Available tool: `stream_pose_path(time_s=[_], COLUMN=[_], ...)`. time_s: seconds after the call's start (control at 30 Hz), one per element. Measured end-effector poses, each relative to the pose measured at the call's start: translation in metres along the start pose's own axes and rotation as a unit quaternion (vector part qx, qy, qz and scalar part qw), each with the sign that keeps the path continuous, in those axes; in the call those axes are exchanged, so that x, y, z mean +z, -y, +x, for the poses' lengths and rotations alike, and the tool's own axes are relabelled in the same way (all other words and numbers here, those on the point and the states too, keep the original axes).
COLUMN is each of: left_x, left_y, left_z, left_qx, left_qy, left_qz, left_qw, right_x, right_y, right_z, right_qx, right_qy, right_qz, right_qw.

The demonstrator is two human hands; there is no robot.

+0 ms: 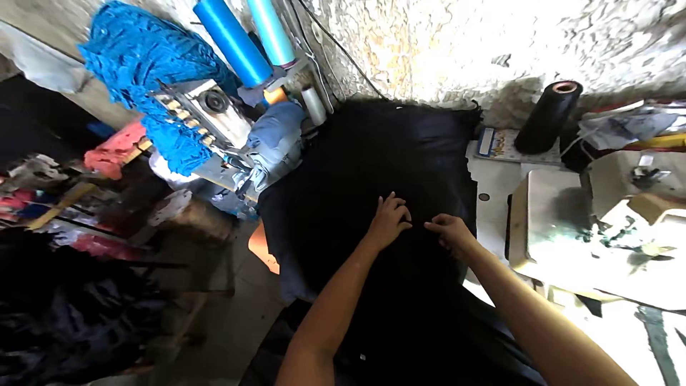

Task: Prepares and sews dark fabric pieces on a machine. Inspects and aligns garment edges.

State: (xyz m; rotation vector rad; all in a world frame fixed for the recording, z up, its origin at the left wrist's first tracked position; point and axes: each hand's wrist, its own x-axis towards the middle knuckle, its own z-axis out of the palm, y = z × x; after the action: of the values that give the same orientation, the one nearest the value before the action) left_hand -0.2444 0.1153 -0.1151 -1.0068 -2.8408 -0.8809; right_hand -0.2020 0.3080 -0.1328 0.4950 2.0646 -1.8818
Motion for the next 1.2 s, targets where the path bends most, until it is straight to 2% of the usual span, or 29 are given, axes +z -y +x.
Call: stream_pose_path(time_s=[0.07,0.17,0.3,0.4,0.5,0.57,0.67,0.73,0.77,0.83,0.93,1.07,1.2], left_x=[-0.007,-0.027,-0.058,-0.088,-0.112,-0.122,-0.135,-0.139,-0.137,-0.119,-0.072,-0.017,-0.002], left_y=[-0.004,-0.016,-0.031,-0.050,-0.080,-0.108,-0.146,-0.151,-0.148,-0.127,-0.082,-0.052,-0.054], left_z=[-0.002,-0.007,-0.011,-0.020,-0.043,-0.058,-0.071,-0.076,-0.078,-0.079,-0.078,-0.073,-0.072], left_qx=[0.006,0.022,-0.017,-0.052,0.023,0.082,0.145,0.157,0.136,0.040,-0.082,-0.148,-0.144], left_qy=[-0.012,-0.024,0.063,0.114,0.056,0.001,-0.088,-0.086,-0.053,0.069,0.195,0.234,0.238], left_qz=[-0.026,0.020,0.028,-0.028,-0.149,-0.189,-0.156,-0.113,-0.092,-0.081,-0.078,-0.052,0.023], left_qw=[1.000,0.999,0.997,0.992,0.987,0.978,0.973,0.977,0.985,0.994,0.974,0.960,0.960], right_x=[0.001,0.002,0.005,0.009,0.018,0.025,0.027,0.023,0.018,0.006,-0.009,-0.016,-0.021], right_y=[0.004,0.016,0.027,0.034,0.050,0.062,0.076,0.075,0.068,0.045,0.006,-0.035,-0.042], right_z=[-0.007,-0.025,-0.046,-0.062,-0.092,-0.118,-0.152,-0.158,-0.152,-0.125,-0.080,-0.058,-0.058], right_qx=[0.003,0.025,0.035,0.000,-0.063,-0.128,-0.260,-0.297,-0.288,-0.233,-0.140,-0.010,0.043], right_qy=[0.001,0.000,-0.005,-0.001,0.014,0.022,0.004,-0.019,-0.030,-0.065,-0.107,-0.091,-0.064], right_qz=[0.044,0.128,0.232,0.265,0.267,0.261,0.236,0.213,0.209,0.211,0.221,0.265,0.235], right_qw=[0.999,0.991,0.972,0.964,0.962,0.956,0.936,0.930,0.934,0.947,0.959,0.960,0.969])
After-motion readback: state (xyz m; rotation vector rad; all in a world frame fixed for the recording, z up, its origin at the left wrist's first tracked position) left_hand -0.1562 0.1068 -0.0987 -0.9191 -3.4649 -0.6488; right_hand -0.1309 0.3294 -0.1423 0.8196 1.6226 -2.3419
